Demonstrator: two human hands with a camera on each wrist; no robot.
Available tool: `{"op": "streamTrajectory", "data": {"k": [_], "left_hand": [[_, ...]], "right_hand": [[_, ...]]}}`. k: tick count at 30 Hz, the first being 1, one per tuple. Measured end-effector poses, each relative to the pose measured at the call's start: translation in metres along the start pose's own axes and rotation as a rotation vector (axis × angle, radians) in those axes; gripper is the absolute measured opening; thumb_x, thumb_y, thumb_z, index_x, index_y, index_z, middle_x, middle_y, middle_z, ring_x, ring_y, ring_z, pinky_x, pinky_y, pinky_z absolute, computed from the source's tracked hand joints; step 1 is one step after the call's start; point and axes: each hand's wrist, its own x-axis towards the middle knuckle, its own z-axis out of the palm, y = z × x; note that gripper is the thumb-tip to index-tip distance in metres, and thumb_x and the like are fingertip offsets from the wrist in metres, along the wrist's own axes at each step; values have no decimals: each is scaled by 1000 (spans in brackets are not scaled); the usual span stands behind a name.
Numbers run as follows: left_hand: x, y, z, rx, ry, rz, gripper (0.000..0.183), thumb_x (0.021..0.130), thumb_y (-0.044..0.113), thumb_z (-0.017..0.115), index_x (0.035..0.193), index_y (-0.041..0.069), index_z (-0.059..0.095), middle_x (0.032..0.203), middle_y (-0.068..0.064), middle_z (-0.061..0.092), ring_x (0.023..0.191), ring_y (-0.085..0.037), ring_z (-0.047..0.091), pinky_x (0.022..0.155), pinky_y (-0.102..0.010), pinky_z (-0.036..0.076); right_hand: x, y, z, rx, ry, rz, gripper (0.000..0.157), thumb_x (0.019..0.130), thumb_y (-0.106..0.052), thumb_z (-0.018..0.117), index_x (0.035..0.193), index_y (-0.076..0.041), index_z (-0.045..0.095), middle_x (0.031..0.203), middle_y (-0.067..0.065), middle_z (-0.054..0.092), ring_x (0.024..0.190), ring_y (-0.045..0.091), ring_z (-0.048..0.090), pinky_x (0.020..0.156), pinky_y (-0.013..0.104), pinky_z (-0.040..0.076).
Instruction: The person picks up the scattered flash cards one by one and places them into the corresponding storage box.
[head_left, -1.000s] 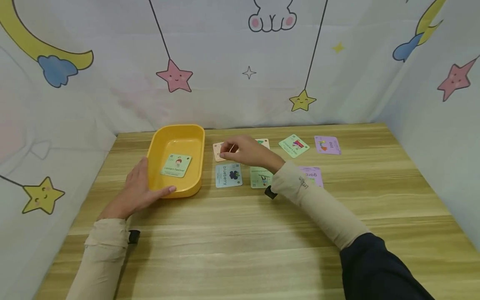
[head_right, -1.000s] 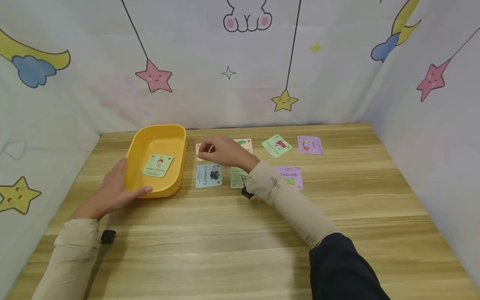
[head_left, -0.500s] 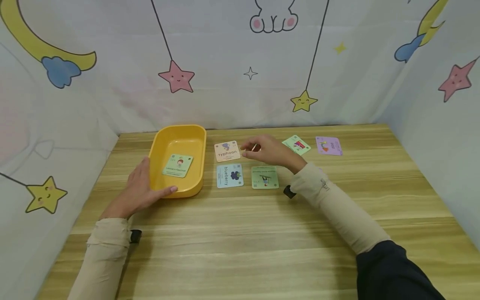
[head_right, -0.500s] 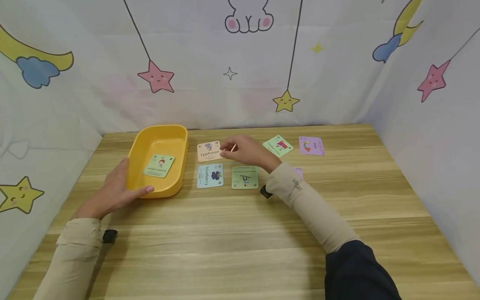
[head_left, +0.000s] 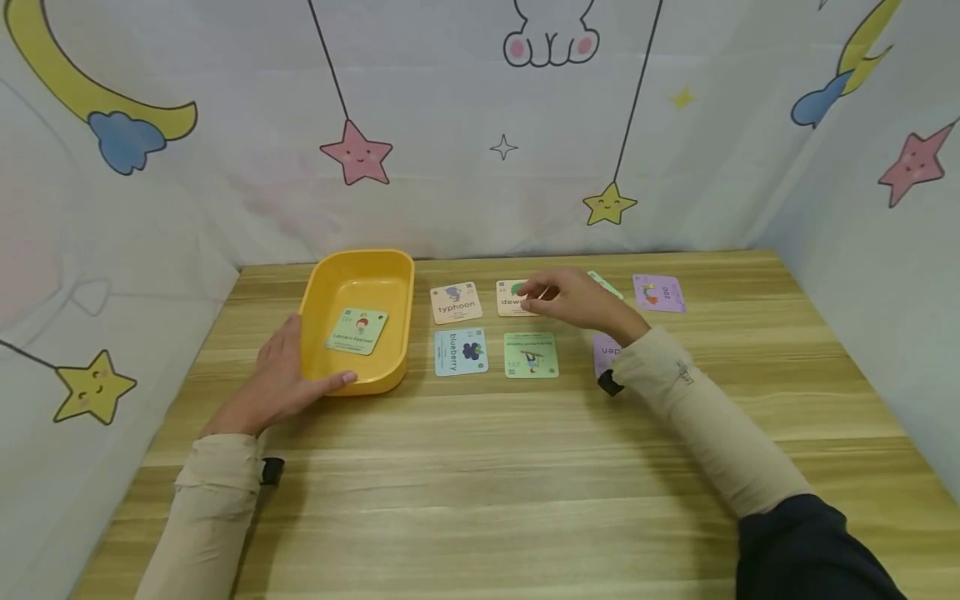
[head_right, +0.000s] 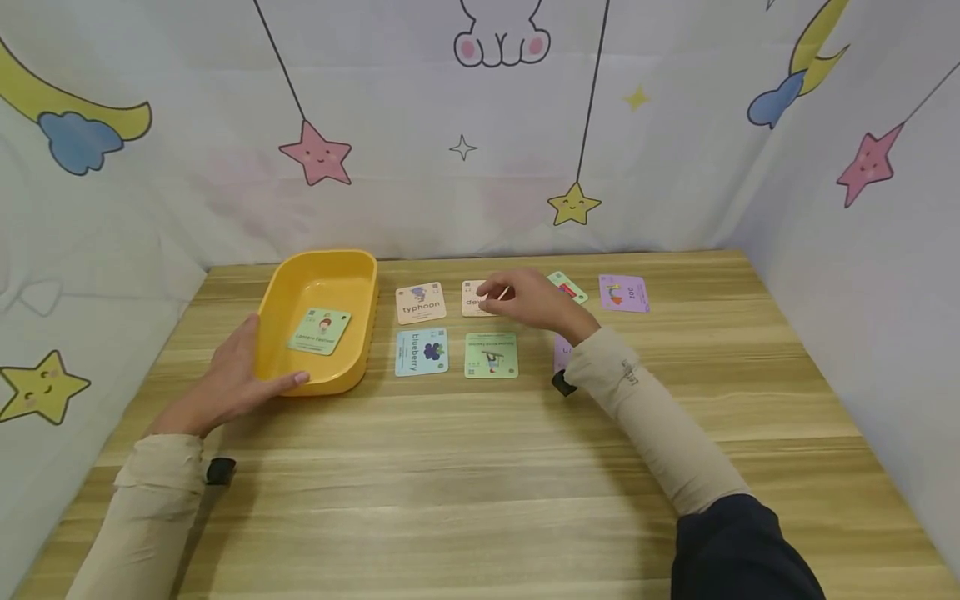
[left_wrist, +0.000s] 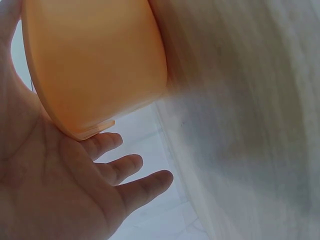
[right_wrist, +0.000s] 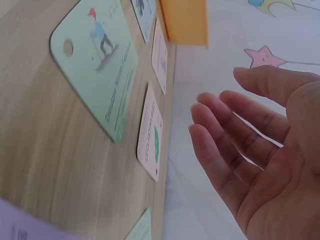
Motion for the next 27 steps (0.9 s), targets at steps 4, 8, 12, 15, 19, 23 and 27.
{"op": "streamTrajectory", "data": {"k": [4, 8, 12, 15, 19, 23, 27], "left_hand": [[0, 1, -1, -6, 1, -1, 125, 85, 62, 73, 160, 0, -6, 164, -31, 8, 148, -50, 12, 118, -69, 12], [0, 1, -2, -12, 3, -4, 126, 84, 62, 73, 160, 1, -6, 163, -30, 10, 148, -49, 13, 117, -69, 13], [0, 0, -1, -18, -9, -13, 128, 84, 64, 72, 160, 2, -10, 165, -30, 5, 149, -51, 10, 117, -71, 12], [0, -2, 0, -18, -15, -18, 130, 84, 65, 72, 160, 2, -12, 165, -30, 4, 149, -51, 9, 117, -71, 13], [1, -3, 0, -13, -16, -25, 130, 83, 67, 72, 160, 3, -12, 165, -30, 4, 149, -51, 10, 117, -71, 12], [1, -1, 0, -11, -19, -29, 130, 84, 65, 72, 160, 2, -12, 166, -30, 3, 150, -51, 8, 118, -71, 11], [1, -1, 0, -22, 1, -6, 127, 84, 62, 74, 160, 1, -6, 164, -30, 10, 148, -50, 12, 117, -70, 12]], "right_hand": [[-6, 10, -8, -22, 20, 21, 34, 99, -29, 68, 128, -9, 70, 112, 3, 71, 103, 21, 64, 89, 42, 53], [-11, 21, -16, -23, 26, 33, 35, 100, -28, 67, 130, -9, 69, 115, 5, 71, 107, 23, 63, 87, 42, 53], [-17, 32, -24, -3, 28, 55, 36, 100, -26, 67, 131, -8, 68, 118, 6, 71, 107, 25, 64, 87, 43, 53], [-23, 42, -31, 16, 21, 63, 37, 100, -24, 67, 133, -7, 67, 119, 8, 72, 105, 25, 65, 89, 44, 51], [-30, 58, -40, 17, 25, 82, 36, 101, -21, 65, 134, -7, 66, 118, 8, 72, 107, 25, 65, 90, 42, 50], [-34, 73, -47, 30, 49, 131, 36, 101, -16, 65, 134, -4, 64, 119, 11, 71, 110, 28, 64, 90, 40, 49], [-39, 86, -56, 32, 77, 165, 37, 100, -18, 67, 135, -5, 64, 122, 11, 70, 111, 27, 62, 90, 38, 48]]}}
